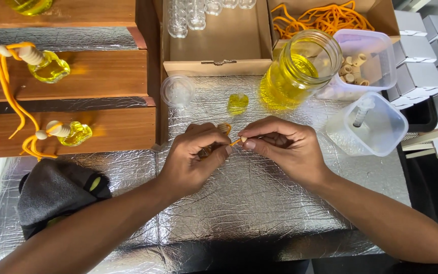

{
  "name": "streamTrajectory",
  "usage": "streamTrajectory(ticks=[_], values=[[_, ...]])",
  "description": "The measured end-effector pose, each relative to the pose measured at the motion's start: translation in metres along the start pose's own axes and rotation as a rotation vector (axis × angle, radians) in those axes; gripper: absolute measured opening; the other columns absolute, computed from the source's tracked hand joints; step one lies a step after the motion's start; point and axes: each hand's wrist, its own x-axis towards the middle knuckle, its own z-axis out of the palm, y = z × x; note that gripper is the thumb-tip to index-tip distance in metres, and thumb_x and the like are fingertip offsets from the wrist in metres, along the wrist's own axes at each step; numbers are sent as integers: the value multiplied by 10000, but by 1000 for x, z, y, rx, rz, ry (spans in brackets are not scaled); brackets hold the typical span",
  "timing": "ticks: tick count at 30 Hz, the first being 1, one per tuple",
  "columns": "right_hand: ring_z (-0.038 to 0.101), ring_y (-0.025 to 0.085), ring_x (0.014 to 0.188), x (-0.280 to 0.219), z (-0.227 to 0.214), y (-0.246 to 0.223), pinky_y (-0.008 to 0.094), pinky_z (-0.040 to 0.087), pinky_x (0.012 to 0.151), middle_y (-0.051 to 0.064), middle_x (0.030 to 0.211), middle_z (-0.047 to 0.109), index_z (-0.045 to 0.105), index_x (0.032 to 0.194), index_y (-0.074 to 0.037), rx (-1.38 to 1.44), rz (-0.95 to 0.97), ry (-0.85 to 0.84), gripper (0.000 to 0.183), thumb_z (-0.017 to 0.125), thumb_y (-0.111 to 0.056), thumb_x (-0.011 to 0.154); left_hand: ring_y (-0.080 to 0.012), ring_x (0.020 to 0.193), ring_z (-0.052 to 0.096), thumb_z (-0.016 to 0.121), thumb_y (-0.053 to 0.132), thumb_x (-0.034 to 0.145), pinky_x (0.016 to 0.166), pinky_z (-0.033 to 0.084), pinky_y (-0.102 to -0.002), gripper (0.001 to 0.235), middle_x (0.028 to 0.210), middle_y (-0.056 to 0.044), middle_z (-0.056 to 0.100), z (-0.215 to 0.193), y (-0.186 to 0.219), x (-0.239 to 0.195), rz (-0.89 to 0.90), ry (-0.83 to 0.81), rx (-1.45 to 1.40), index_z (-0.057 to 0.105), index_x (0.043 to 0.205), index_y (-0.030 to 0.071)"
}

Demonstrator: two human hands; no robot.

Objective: Assembling a small hanging perfume bottle by cleaning the glass and threading a cord through a wooden cap.

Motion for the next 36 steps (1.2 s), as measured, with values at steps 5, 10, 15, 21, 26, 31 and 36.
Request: streamTrajectory(ticks=[5,10,15,21,26,31,36], values=[[759,233,882,1,0,-2,352,670,804,254,974,747,747,1018,116,-44,-16,-27,166,729,140,855,-215,613,529,627,-76,885,604,458,-345,149,618,-99,573,-1,5,2,24,-34,29,708,818,31],[758,237,901,1,0,-3,359,670,806,260,983,751,753,1020,104,-74,-21,-35,162,725,134,863,-183,617,491,633,-37,918,567,424,-326,135,622,-108,578,-1,3,2,-5,-19,-11,713,824,17],[760,250,900,1,-1,0,380,675,815,272,983,750,739,1031,111,-53,4,-37,166,715,130,868,-168,608,479,628,-21,930,554,416,-310,143,615,-101,575,0,4,2,-8,-24,-33,702,813,17],[754,209,852,1,-4,5,342,658,780,244,983,754,744,1015,106,-73,-24,-60,160,724,134,859,-151,626,502,640,30,949,605,431,-304,127,652,-82,586,-3,5,3,3,-8,-32,714,845,22],[746,177,782,-1,3,-3,326,643,714,219,995,776,777,1011,36,-272,-121,-115,175,755,101,850,-197,590,569,645,-36,921,616,459,-315,124,645,-86,586,-1,-4,-6,40,-28,114,715,843,31],[731,211,805,-2,-2,-1,343,621,735,206,930,765,772,1022,54,-306,-166,-75,201,766,117,831,-294,679,657,667,-28,925,751,474,-403,80,726,-103,647,2,-2,-7,52,-54,250,702,900,40],[678,152,783,-1,-3,-3,298,576,723,151,884,766,797,950,-4,-380,-176,-84,119,794,54,846,-268,759,714,721,71,940,843,460,-414,54,794,-82,728,1,-1,-7,-24,-54,261,738,982,99]])
